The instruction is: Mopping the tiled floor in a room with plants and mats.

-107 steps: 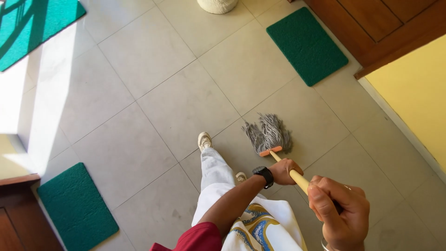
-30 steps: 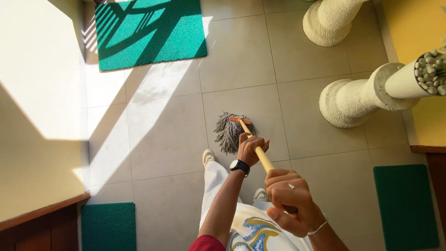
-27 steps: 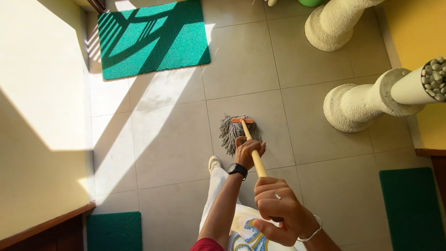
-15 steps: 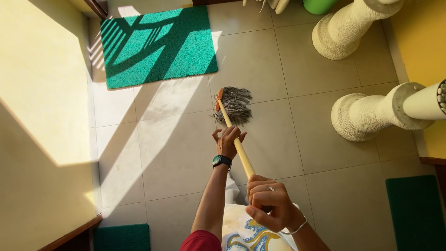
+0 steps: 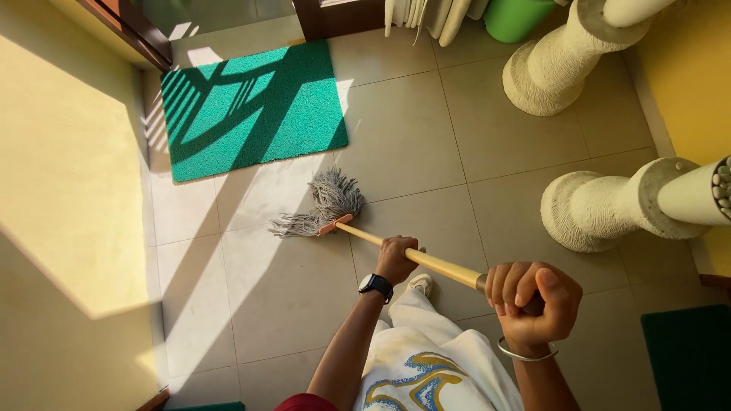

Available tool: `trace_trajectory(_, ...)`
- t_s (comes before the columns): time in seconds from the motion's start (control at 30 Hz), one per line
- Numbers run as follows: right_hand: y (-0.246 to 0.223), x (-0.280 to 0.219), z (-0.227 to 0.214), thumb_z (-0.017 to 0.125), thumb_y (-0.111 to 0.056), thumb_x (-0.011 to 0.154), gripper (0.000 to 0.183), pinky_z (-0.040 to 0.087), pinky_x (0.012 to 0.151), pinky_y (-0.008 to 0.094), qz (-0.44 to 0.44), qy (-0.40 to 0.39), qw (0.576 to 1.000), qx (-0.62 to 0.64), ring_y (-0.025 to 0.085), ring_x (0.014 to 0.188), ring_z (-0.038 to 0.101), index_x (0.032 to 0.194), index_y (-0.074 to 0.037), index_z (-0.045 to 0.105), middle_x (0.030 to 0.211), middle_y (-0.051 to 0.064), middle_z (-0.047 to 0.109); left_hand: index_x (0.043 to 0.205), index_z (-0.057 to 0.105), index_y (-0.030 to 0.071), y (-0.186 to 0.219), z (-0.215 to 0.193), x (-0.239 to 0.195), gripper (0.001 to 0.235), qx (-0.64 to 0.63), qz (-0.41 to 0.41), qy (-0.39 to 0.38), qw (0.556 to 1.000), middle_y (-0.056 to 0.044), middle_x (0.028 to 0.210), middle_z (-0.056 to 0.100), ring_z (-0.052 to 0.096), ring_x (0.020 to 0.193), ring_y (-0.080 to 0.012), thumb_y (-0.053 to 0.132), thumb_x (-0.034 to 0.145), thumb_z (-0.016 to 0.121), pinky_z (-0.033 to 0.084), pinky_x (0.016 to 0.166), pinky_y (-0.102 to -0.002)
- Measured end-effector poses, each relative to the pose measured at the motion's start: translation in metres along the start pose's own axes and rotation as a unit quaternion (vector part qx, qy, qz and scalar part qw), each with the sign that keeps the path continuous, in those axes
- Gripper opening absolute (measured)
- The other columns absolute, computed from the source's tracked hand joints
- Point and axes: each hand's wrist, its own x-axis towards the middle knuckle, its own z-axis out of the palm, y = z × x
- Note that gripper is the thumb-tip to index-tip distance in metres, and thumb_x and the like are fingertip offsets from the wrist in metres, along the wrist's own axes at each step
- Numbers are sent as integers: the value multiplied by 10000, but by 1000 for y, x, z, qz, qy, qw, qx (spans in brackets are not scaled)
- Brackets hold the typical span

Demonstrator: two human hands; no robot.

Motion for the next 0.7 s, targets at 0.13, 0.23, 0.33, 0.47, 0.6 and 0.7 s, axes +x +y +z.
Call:
trace_trajectory(0.13, -24, 36, -37, 410, -175, 917, 300, 291, 412, 250, -17, 64, 997, -46, 98, 377, 270, 618, -180, 383, 440, -28, 340, 695, 661, 100, 9, 52, 41, 193, -53, 19, -50, 997, -4, 633, 634, 596, 666, -201, 194, 780, 807, 493, 741, -346)
trace_trajectory(0.23, -37, 58, -56, 446, -159, 897, 218, 300, 453, 225, -43, 44, 997, -50, 79, 410, 284, 684, -168, 402, 496, -37, 360, 743, 670, 123, 22, 77, 70, 148, -72, 46, -132, 988, 51, 712, 662, 614, 774, -179, 116, 746, 817, 479, 856, -344)
trace_trajectory(0.33, -48, 81, -60, 442, -63, 837, 187, 323, 469, 222, -50, 10, 996, -71, 82, 471, 314, 668, -141, 426, 529, -25, 404, 795, 693, 99, 47, 92, 107, 132, -129, 68, -134, 980, 2, 781, 699, 624, 779, -220, 90, 710, 794, 513, 765, -361)
trace_trajectory(0.47, -45, 119, -45, 568, -71, 667, 195, 334, 483, 250, -43, -60, 973, -219, 109, 458, 330, 583, -127, 401, 488, -18, 407, 711, 639, 78, 49, 136, 155, 227, -216, 115, -118, 962, -21, 818, 694, 634, 888, -217, 165, 814, 822, 520, 803, -343)
trace_trajectory(0.6, 5, 158, -29, 653, -92, 643, 344, 286, 510, 289, -43, -203, 922, -326, 159, 463, 237, 566, -162, 325, 503, -23, 306, 631, 603, 149, 20, 154, 209, 396, -87, 91, -114, 986, 50, 675, 639, 623, 754, -183, 412, 883, 758, 365, 1000, -453)
trace_trajectory(0.7, 53, 183, -17, 711, -100, 652, 362, 364, 567, 305, -5, -248, 915, -320, 176, 517, 348, 589, -159, 360, 531, -18, 420, 730, 651, 186, -4, 122, 264, 273, -43, 93, -181, 978, 108, 812, 727, 675, 884, -159, 372, 904, 748, 200, 1121, -603)
